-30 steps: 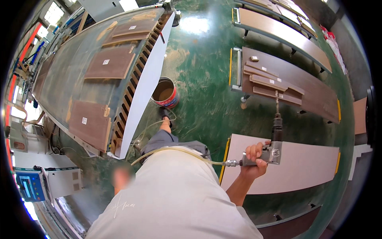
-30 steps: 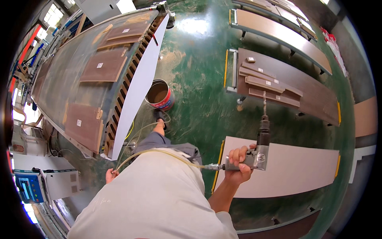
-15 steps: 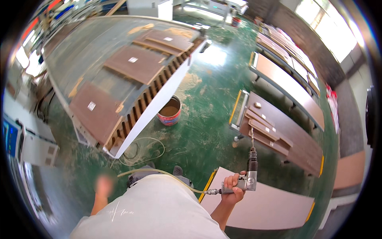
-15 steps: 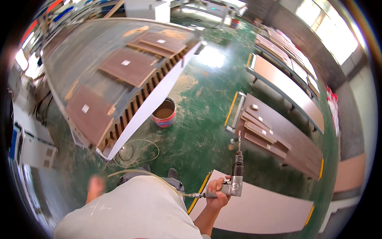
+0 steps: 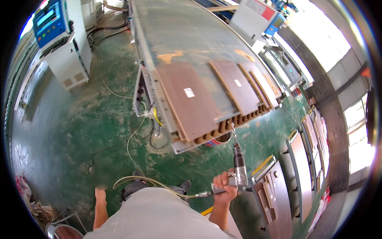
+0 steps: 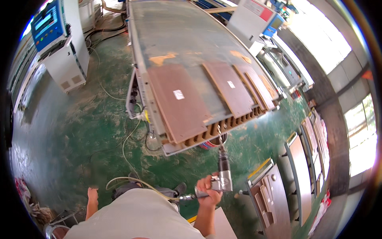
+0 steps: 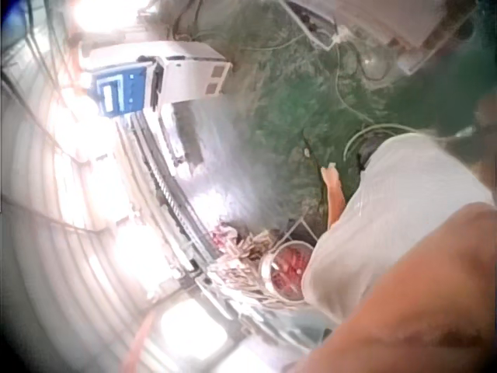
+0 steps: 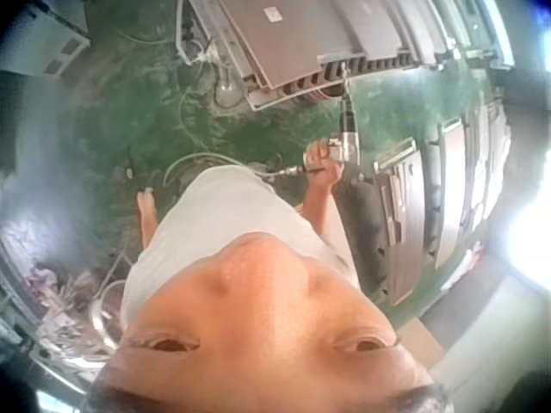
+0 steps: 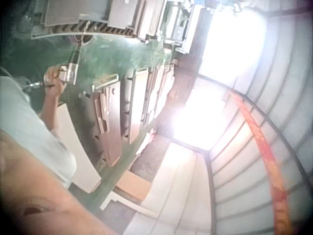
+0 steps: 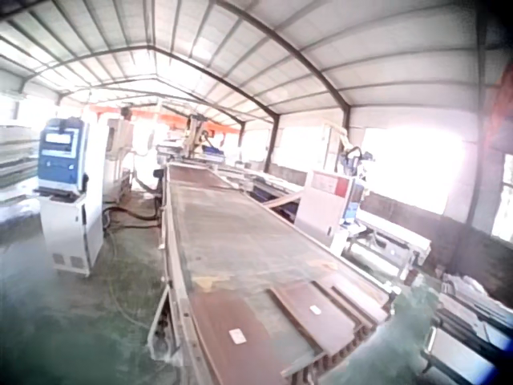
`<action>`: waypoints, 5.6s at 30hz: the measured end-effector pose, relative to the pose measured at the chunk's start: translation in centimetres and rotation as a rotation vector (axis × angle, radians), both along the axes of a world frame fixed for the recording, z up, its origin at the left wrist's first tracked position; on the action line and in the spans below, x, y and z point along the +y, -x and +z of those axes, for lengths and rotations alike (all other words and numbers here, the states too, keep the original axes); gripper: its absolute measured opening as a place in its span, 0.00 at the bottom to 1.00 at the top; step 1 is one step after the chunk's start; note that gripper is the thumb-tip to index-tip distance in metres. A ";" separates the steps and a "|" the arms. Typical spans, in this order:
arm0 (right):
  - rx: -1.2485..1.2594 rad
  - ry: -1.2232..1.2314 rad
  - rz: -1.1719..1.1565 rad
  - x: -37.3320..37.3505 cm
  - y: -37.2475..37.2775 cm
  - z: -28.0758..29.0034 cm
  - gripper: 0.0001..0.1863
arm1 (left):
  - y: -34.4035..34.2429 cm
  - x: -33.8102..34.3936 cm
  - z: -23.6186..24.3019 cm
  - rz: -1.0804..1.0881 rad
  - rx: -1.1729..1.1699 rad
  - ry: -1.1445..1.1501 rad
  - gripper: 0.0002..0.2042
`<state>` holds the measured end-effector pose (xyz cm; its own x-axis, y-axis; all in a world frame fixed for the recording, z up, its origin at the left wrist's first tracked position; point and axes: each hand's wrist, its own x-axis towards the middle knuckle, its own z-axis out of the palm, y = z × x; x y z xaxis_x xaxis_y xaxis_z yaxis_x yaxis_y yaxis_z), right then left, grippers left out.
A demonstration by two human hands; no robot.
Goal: The person uses a power drill to make holes in wood panels positioned on a conveyor belt, then moves the panels by hand and interacts with a control panel.
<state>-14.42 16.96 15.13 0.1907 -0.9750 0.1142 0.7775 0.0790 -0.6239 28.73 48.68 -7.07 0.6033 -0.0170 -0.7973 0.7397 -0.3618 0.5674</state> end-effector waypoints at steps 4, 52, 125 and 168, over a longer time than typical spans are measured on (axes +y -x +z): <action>-0.056 0.039 0.213 -1.5 -14.7 1.0 0.33 | -2.3 -2.2 4.0 -0.863 -1.273 0.002 0.17; -0.035 -0.179 0.213 -25.2 -83.2 -0.9 0.31 | -56.2 -50.7 17.5 -1.565 0.511 0.994 0.13; -0.016 -0.040 -0.218 -27.3 -82.9 2.1 0.29 | -57.6 -60.7 20.8 -2.032 0.564 0.991 0.20; -0.063 -0.101 -0.227 -27.2 -82.6 1.2 0.31 | -57.7 -60.8 21.1 -2.052 0.551 1.002 0.20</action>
